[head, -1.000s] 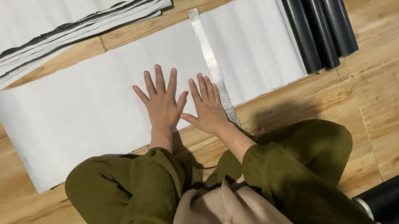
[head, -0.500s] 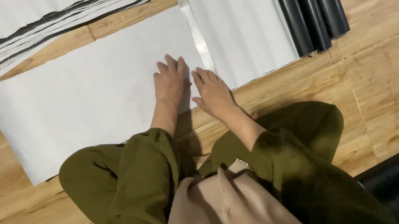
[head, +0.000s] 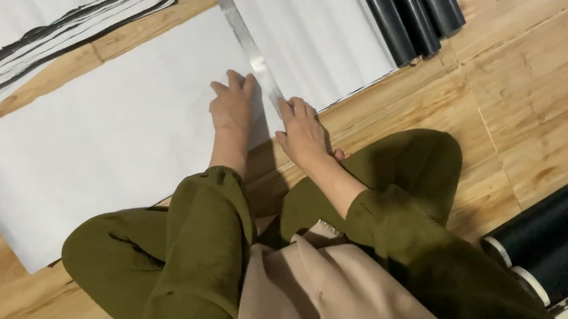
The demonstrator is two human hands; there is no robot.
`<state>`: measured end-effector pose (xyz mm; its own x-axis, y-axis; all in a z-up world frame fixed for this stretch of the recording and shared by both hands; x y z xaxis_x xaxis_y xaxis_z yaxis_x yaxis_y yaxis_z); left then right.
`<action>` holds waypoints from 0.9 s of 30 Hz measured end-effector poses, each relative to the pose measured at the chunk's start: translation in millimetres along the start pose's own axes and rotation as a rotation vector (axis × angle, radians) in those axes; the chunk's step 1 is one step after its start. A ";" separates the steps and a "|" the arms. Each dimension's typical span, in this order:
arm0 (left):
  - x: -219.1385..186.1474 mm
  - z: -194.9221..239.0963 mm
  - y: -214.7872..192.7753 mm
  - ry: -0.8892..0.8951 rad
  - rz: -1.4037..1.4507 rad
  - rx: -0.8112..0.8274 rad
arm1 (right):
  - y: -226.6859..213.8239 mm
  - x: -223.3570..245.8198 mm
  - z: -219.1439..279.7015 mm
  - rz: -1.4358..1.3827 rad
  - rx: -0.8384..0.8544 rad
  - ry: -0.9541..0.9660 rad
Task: The person sits on the floor and uses a metal ruler and a red utility knife to cut a large sheet of white paper. They align the ruler, score the paper multiple times, and then separate the cut sections.
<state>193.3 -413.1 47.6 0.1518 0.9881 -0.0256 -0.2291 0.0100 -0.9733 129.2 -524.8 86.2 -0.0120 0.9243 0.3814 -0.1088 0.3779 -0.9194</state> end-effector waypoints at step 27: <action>-7.0 6.9 -47.3 0.064 -0.073 -0.008 | -1.8 3.1 -7.3 0.004 -0.042 0.008</action>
<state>196.5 -419.5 95.3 0.2287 0.9730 0.0315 -0.2076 0.0804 -0.9749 136.7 -522.3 88.3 -0.0040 0.9263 0.3768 -0.0670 0.3757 -0.9243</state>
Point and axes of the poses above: each hand's wrist, its own z-axis away from the middle knuckle, its own y-axis out of the palm, x = y × z, the point moved 5 cm from there along -z, towards the middle knuckle, and after that the axes turned 12 degrees about -x, right-handed, at the moved point
